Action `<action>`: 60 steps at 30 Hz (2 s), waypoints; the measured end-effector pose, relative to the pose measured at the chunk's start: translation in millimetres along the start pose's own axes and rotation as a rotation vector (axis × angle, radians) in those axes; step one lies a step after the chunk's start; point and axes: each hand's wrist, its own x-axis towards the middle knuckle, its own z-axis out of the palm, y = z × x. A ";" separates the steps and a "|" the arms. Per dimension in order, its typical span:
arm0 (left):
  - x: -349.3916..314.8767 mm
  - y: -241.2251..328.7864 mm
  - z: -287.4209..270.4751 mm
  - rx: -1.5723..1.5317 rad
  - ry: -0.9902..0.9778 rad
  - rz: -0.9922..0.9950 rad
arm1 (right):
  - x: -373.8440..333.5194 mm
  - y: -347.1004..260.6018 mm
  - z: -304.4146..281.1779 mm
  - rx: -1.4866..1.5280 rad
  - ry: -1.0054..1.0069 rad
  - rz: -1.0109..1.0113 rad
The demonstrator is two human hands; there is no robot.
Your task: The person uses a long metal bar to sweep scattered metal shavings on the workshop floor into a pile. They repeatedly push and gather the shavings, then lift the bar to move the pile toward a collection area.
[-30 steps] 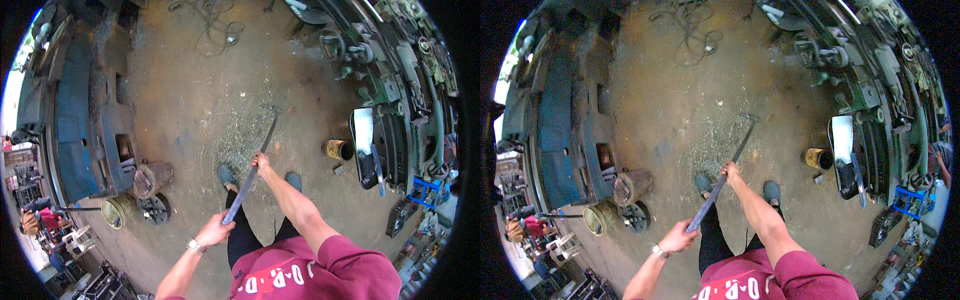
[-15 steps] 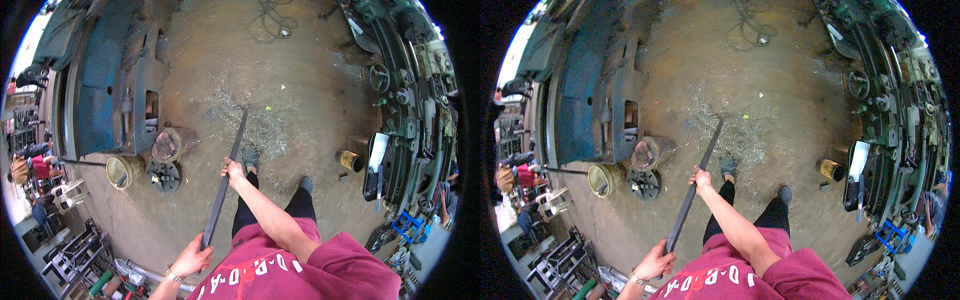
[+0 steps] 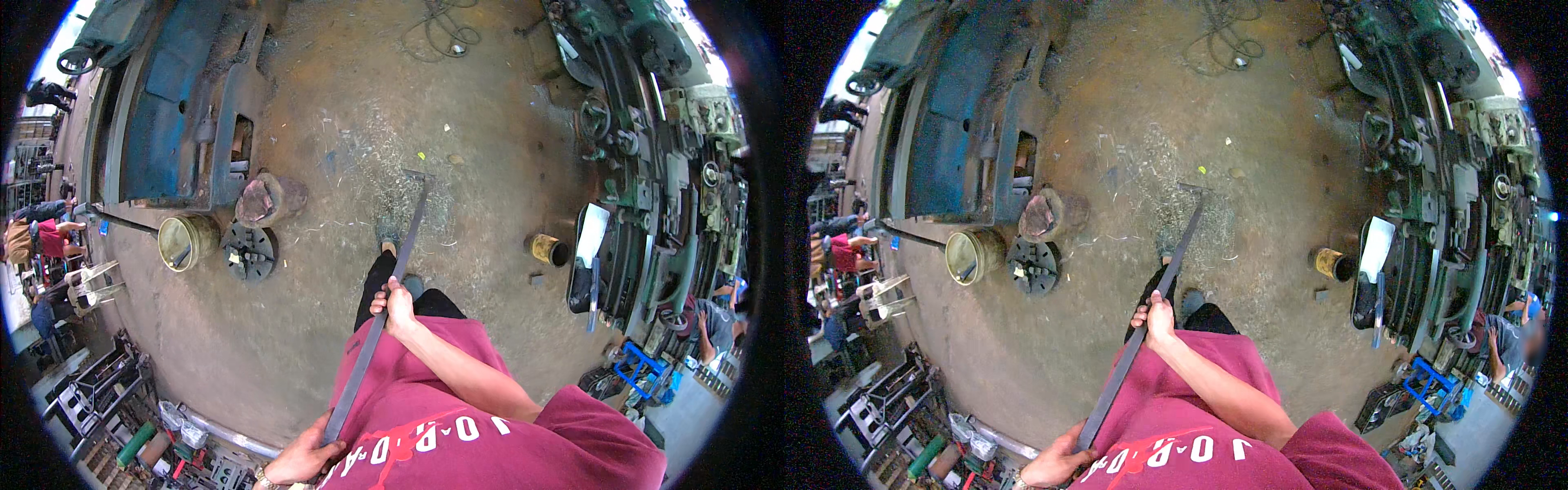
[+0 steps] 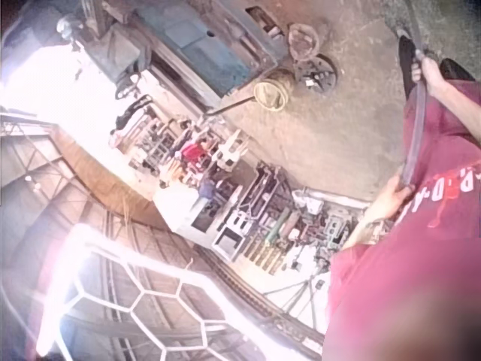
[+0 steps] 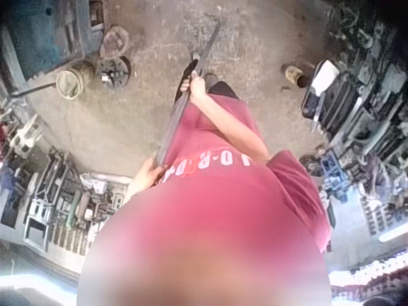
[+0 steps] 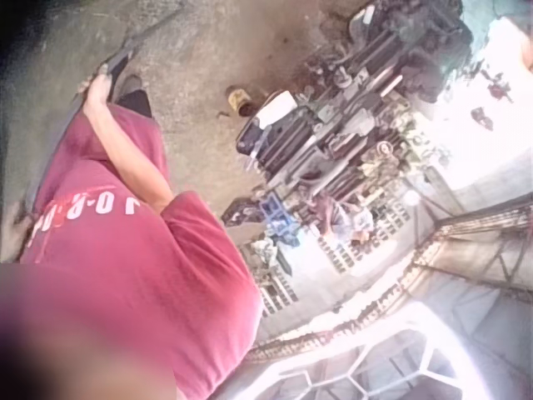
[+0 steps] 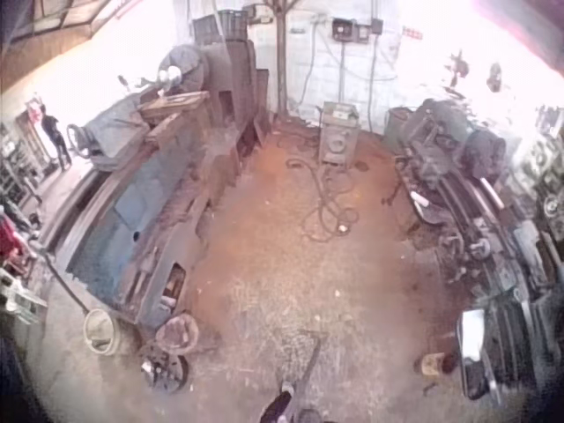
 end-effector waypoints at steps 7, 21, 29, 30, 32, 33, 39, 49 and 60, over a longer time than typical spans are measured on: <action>-46.3 -35.7 72.0 -0.014 0.033 -0.017 | -47.9 39.3 -87.0 0.141 -0.053 0.108; 13.2 -75.2 70.7 -0.020 -0.058 -0.046 | 26.7 83.7 -151.9 0.194 -0.019 0.105; 16.1 -44.2 38.8 -0.094 -0.185 -0.025 | 27.8 68.6 -126.7 0.327 -0.081 0.144; 14.2 -41.1 36.3 -0.113 -0.210 -0.023 | 21.3 64.8 -123.3 0.343 -0.101 0.115; 12.6 -33.9 33.6 -0.149 -0.239 -0.019 | 7.0 55.8 -116.6 0.232 -0.109 0.058; 12.7 -30.3 34.1 -0.177 -0.277 0.035 | -1.1 50.9 -115.7 0.122 -0.083 0.003; 27.0 -20.6 63.7 -0.378 -0.390 0.195 | -55.9 8.1 -130.0 -0.476 -0.124 -0.362; 85.5 -11.5 175.8 -0.555 -0.622 0.437 | -160.0 -49.8 -155.0 -1.262 -0.681 -1.432; 121.0 -67.7 197.0 0.073 -0.399 0.654 | -74.1 -166.1 -232.3 -0.573 -0.518 -1.589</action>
